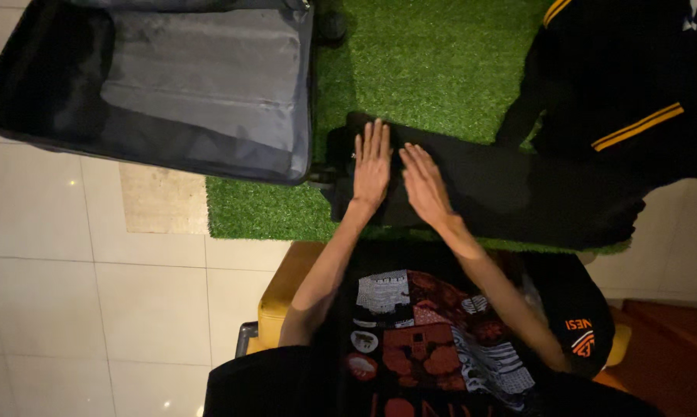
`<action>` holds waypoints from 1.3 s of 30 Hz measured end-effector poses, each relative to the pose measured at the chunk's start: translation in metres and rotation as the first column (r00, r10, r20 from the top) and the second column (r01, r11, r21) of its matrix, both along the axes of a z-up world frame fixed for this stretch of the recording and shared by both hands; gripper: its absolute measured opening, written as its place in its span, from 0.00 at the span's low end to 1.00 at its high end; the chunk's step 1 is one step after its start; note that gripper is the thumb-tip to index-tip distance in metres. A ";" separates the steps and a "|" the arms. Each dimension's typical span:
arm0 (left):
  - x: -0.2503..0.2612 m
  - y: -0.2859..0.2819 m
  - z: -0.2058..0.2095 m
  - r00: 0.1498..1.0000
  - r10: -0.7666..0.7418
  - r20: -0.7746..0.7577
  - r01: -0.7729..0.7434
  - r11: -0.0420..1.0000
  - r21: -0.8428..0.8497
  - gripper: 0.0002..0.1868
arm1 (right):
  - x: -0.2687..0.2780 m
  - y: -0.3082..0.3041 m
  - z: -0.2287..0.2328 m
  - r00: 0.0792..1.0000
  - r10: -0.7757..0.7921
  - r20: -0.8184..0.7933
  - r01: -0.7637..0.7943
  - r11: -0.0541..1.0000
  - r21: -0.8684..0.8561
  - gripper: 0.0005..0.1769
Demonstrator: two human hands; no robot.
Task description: The person packs items into a suitcase by smoothing a white cloth, placing it inside, securing it with internal straps, and then folding a black shirt on a green surface.
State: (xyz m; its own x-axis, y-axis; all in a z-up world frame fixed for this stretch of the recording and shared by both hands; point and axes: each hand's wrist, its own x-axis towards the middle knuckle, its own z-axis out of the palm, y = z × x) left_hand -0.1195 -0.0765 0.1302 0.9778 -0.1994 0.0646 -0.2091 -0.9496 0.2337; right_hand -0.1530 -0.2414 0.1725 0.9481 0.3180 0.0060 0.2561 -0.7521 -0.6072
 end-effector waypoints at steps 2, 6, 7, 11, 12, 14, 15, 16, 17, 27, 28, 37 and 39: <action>-0.009 0.008 -0.003 0.999 0.035 -0.007 -0.036 0.971 -0.235 0.37 | -0.007 0.009 -0.007 0.999 0.042 -0.030 -0.045 0.993 -0.114 0.33; -0.009 0.020 0.003 0.992 0.029 -0.124 -0.042 0.993 -0.107 0.40 | -0.014 0.004 -0.001 0.995 0.022 -0.092 -0.047 0.960 -0.277 0.37; -0.009 0.020 0.004 0.994 0.027 -0.109 -0.038 0.994 -0.102 0.40 | -0.013 0.005 -0.001 0.994 0.016 -0.104 -0.045 0.959 -0.279 0.38; -0.008 0.019 0.008 0.993 0.024 -0.116 -0.037 0.993 -0.109 0.40 | -0.013 -0.002 0.002 0.991 0.018 -0.129 -0.045 0.977 -0.210 0.36; -0.006 0.018 0.009 0.994 0.033 -0.108 -0.043 0.995 -0.088 0.40 | -0.014 -0.007 0.003 0.995 -0.016 -0.096 0.001 0.989 -0.150 0.35; -0.007 0.012 0.010 0.994 0.053 -0.098 -0.058 0.997 -0.047 0.39 | -0.023 -0.026 0.004 0.995 -0.088 -0.040 0.087 0.996 -0.024 0.33; -0.006 0.008 0.011 0.994 0.048 -0.094 -0.051 0.998 -0.025 0.39 | -0.024 -0.036 0.005 0.991 -0.134 -0.005 0.134 0.990 -0.033 0.33; -0.005 0.002 0.011 0.995 0.043 -0.091 -0.043 0.999 -0.003 0.39 | -0.025 -0.047 0.005 0.983 -0.179 0.031 0.180 0.983 -0.041 0.33; -0.007 -0.002 0.010 0.995 0.037 -0.090 -0.035 0.999 0.022 0.39 | -0.029 -0.058 0.004 0.973 -0.224 0.064 0.227 0.973 -0.045 0.33; 0.006 -0.035 -0.012 0.997 -0.079 0.005 0.078 0.983 -0.168 0.28 | -0.051 -0.182 0.029 0.769 -0.607 0.201 0.606 0.792 0.073 0.15; 0.013 -0.039 -0.012 0.994 -0.109 0.003 0.108 0.977 -0.186 0.25 | -0.048 -0.200 0.032 0.770 -0.593 0.235 0.596 0.800 0.065 0.14; 0.057 -0.100 -0.022 0.932 -0.322 -0.166 0.280 0.931 -0.236 0.16 | -0.005 -0.288 0.031 0.878 -0.473 0.076 0.474 0.834 -0.283 0.11; 0.058 -0.099 -0.023 0.940 -0.283 -0.192 0.242 0.947 -0.212 0.14 | -0.003 -0.295 0.027 0.872 -0.485 0.066 0.479 0.818 -0.318 0.07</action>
State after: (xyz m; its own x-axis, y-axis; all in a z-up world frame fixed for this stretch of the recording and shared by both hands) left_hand -0.0619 -0.1752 0.1075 0.8863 -0.4555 -0.0836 -0.3696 -0.8045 0.4650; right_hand -0.1559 -0.5360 0.1996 0.9798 -0.1974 -0.0326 -0.1974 -0.9273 -0.3180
